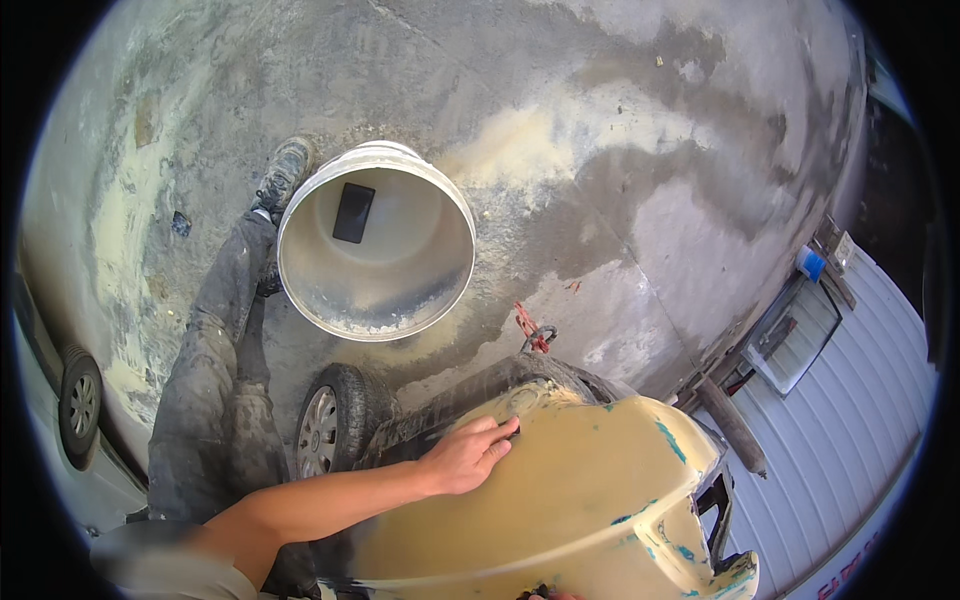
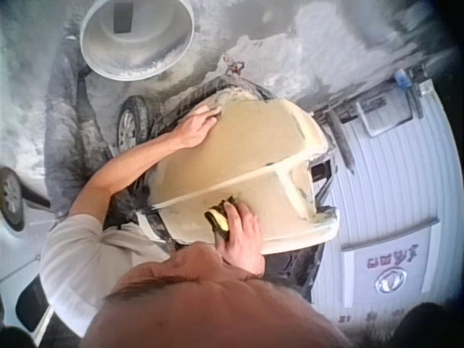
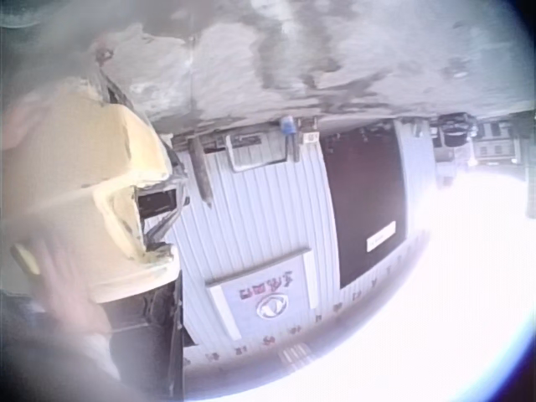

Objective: The person sands a yellow car door panel with a sanding block, repeatedly dipping the block into a bucket of water. The person wipes the panel with a yellow cloth and continues sanding different areas of the door.

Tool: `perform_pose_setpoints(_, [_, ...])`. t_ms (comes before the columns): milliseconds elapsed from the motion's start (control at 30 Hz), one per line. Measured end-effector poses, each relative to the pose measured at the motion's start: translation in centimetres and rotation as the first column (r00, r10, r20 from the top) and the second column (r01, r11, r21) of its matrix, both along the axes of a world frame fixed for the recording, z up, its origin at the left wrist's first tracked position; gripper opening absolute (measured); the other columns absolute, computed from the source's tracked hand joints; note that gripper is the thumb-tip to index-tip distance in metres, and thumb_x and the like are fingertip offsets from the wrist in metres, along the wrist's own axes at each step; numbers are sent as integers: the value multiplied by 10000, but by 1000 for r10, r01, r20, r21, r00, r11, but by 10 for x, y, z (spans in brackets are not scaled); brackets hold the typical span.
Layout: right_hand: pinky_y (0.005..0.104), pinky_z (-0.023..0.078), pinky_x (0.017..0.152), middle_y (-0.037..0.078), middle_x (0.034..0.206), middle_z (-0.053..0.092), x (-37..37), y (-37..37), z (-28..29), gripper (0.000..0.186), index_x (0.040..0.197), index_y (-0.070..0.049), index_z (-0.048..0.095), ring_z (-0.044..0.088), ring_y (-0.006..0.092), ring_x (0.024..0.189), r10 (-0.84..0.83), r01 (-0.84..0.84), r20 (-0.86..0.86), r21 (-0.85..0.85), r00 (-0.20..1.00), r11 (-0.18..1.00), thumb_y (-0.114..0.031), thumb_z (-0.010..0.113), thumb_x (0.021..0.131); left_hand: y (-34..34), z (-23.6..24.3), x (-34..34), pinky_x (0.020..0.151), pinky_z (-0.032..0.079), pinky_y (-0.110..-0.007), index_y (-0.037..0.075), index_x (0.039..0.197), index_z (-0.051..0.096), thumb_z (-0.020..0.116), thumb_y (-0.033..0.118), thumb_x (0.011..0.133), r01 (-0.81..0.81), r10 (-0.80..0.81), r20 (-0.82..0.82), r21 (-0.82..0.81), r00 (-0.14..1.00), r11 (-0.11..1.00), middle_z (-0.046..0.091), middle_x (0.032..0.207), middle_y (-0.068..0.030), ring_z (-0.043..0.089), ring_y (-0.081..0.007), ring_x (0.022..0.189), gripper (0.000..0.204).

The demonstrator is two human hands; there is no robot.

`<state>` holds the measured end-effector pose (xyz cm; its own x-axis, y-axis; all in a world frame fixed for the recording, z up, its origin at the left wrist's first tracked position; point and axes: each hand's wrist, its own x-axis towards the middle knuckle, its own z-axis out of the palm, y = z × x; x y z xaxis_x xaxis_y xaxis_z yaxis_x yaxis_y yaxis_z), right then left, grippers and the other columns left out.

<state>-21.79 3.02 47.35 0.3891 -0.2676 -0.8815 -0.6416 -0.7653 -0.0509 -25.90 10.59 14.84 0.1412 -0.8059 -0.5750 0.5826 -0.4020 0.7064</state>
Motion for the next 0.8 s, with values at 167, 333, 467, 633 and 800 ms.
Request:
perform_pose_setpoints(167, [486,468,928,213,1245,560,-2,0,0,588,1307,-41,558,576,404,1088,9,-9,-12,-22,1000,1000,-146,735,756,-4,-4,0,807,479,-368,4,1383,532,507,185,1031,-43,48,86,-58,995,997,557,955,-137,565,-291,840,396])
perform_pose_setpoints(333, [483,470,926,210,1245,562,-2,1,0,597,1314,-48,553,577,399,1090,23,-23,-3,-15,1000,1000,-143,732,753,8,0,-3,784,478,-365,-15,1337,571,534,168,1017,-47,51,100,-47,994,998,551,920,-132,557,-289,819,370])
perform_pose_setpoints(467, [479,467,934,206,1245,563,-2,1,1,597,1312,-52,552,575,394,1101,-15,15,18,-36,1000,999,-135,726,747,1,-10,-6,772,472,-361,1,1321,593,555,135,997,-152,167,176,-97,970,984,547,914,-136,556,-289,852,352])
perform_pose_setpoints(633, [469,463,948,203,1248,560,-6,1,3,610,1313,-44,546,566,388,1127,29,-31,-56,-33,998,999,-118,728,736,17,-5,-17,886,448,-397,31,1296,628,589,131,970,-83,98,251,-67,963,994,560,1025,-111,542,-282,958,343])
perform_pose_setpoints(800, [471,458,954,204,1243,554,-2,1,3,632,1320,-45,538,560,391,1130,-4,4,8,-22,1000,1000,-119,739,725,7,-6,-17,1053,377,-435,59,1293,652,588,173,963,-183,207,322,-102,924,978,545,1270,-95,473,-305,1214,355])
